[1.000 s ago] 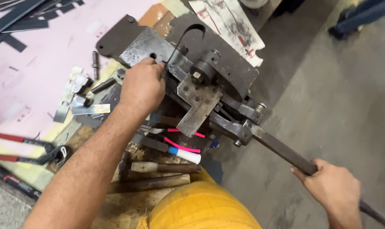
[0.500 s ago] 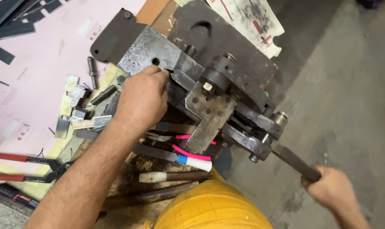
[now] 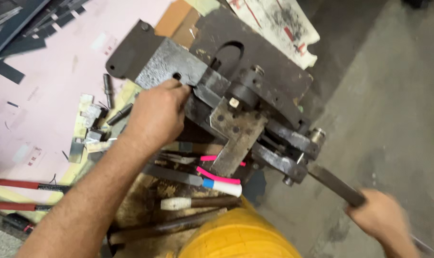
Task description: The person bends a flat metal strip into a curved shape using a wooden template and a manual bending machine. They repeatedly align the strip with the template, press it into the machine, and check the fit, gradually forming the desired curve.
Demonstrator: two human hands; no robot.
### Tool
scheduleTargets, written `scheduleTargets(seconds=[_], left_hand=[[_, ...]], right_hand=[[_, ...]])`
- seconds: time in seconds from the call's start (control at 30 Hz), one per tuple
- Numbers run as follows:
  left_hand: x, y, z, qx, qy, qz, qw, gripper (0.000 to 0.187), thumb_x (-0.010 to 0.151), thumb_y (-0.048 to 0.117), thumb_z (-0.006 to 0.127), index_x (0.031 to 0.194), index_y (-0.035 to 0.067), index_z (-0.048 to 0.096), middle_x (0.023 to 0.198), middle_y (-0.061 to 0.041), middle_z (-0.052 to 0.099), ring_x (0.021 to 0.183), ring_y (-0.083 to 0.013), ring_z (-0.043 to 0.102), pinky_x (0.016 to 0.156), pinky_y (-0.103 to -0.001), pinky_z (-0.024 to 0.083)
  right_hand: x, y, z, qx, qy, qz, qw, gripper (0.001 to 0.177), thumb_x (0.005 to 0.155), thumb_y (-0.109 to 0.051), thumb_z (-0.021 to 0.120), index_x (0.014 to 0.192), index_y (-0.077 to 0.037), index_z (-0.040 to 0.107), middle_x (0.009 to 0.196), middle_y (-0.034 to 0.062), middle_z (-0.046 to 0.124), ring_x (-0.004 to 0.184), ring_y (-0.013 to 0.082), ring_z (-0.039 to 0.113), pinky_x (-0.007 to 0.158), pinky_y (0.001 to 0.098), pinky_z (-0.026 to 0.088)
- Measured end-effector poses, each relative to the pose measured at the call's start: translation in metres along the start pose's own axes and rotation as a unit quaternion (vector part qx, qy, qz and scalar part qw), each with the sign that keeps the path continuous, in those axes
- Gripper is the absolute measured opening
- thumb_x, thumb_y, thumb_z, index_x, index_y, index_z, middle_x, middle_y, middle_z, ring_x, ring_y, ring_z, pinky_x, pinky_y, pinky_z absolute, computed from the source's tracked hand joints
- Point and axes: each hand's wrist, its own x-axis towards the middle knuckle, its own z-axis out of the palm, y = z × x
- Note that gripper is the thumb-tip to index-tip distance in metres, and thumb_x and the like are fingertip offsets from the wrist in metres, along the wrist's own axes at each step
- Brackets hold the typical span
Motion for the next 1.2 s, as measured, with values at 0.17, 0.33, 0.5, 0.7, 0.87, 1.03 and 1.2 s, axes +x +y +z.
scheduleTargets(seconds=[0.17, 0.33, 0.5, 0.7, 0.87, 1.03, 1.2], left_hand=[[0.002, -0.005, -0.001, 0.017, 0.010, 0.026, 0.999, 0.036, 0.075, -0.001, 0.063, 0.109, 0.004, 0.072, 0.099, -0.015, 0.068, 0.087, -0.0395, 0.069, 0.077, -0.050, 0.056], [0.002, -0.002, -0.004, 0.056, -0.041, 0.012, 0.997, 0.026, 0.081, 0.000, 0.062, 0.104, 0.005, 0.072, 0.100, -0.014, 0.068, 0.088, -0.0396, 0.068, 0.075, -0.050, 0.055], [0.002, -0.004, -0.009, 0.032, 0.000, 0.039, 0.999, 0.036, 0.075, 0.000, 0.062, 0.109, 0.006, 0.073, 0.100, -0.013, 0.068, 0.086, -0.0390, 0.069, 0.074, -0.050, 0.056], [0.003, 0.003, -0.022, 0.074, -0.042, 0.018, 0.996, 0.045, 0.073, -0.003, 0.061, 0.115, 0.009, 0.072, 0.100, -0.010, 0.069, 0.086, -0.0347, 0.070, 0.071, -0.047, 0.056], [-0.007, 0.006, -0.032, 0.041, 0.012, 0.070, 0.997, 0.052, 0.080, 0.002, 0.062, 0.131, 0.012, 0.068, 0.107, -0.008, 0.073, 0.086, -0.0291, 0.071, 0.073, -0.043, 0.058], [-0.002, 0.000, -0.024, 0.125, 0.011, 0.068, 0.990, 0.061, 0.097, -0.002, 0.058, 0.146, 0.033, 0.068, 0.130, -0.008, 0.069, 0.088, -0.0210, 0.072, 0.074, -0.035, 0.063], [0.021, -0.008, -0.017, 0.187, -0.018, 0.097, 0.977, 0.038, 0.081, 0.005, 0.069, 0.118, 0.011, 0.072, 0.115, -0.011, 0.068, 0.096, -0.0255, 0.071, 0.079, -0.039, 0.061]], right_hand=[[-0.007, -0.008, -0.007, -0.037, -0.019, 0.005, 0.999, 0.032, 0.077, -0.041, 0.071, 0.104, -0.028, 0.082, 0.106, 0.0080, 0.082, 0.110, 0.0338, 0.075, 0.097, 0.0428, 0.059], [-0.008, -0.003, 0.000, 0.009, -0.002, -0.038, 0.999, 0.029, 0.076, -0.035, 0.071, 0.095, -0.014, 0.081, 0.099, 0.0154, 0.080, 0.102, 0.0403, 0.073, 0.091, 0.0478, 0.060], [-0.002, -0.007, 0.002, 0.039, -0.008, 0.001, 0.999, 0.026, 0.075, -0.032, 0.073, 0.096, -0.019, 0.080, 0.097, 0.0130, 0.080, 0.101, 0.0358, 0.074, 0.092, 0.0477, 0.060], [-0.012, -0.021, -0.011, 0.045, 0.024, -0.037, 0.998, 0.027, 0.075, -0.034, 0.072, 0.098, -0.022, 0.080, 0.096, 0.0133, 0.080, 0.098, 0.0394, 0.074, 0.089, 0.0472, 0.060], [-0.027, 0.002, -0.019, -0.012, 0.006, 0.023, 1.000, 0.026, 0.081, -0.038, 0.069, 0.100, -0.024, 0.080, 0.094, 0.0113, 0.082, 0.098, 0.0380, 0.076, 0.090, 0.0462, 0.062], [-0.035, -0.005, -0.036, -0.023, -0.015, 0.041, 0.999, 0.028, 0.081, -0.040, 0.071, 0.101, -0.024, 0.080, 0.094, 0.0079, 0.080, 0.097, 0.0354, 0.078, 0.090, 0.0451, 0.062], [-0.038, -0.008, -0.036, -0.022, -0.003, 0.030, 0.999, 0.026, 0.080, -0.039, 0.070, 0.099, -0.024, 0.081, 0.091, 0.0075, 0.081, 0.096, 0.0349, 0.077, 0.090, 0.0440, 0.062]])
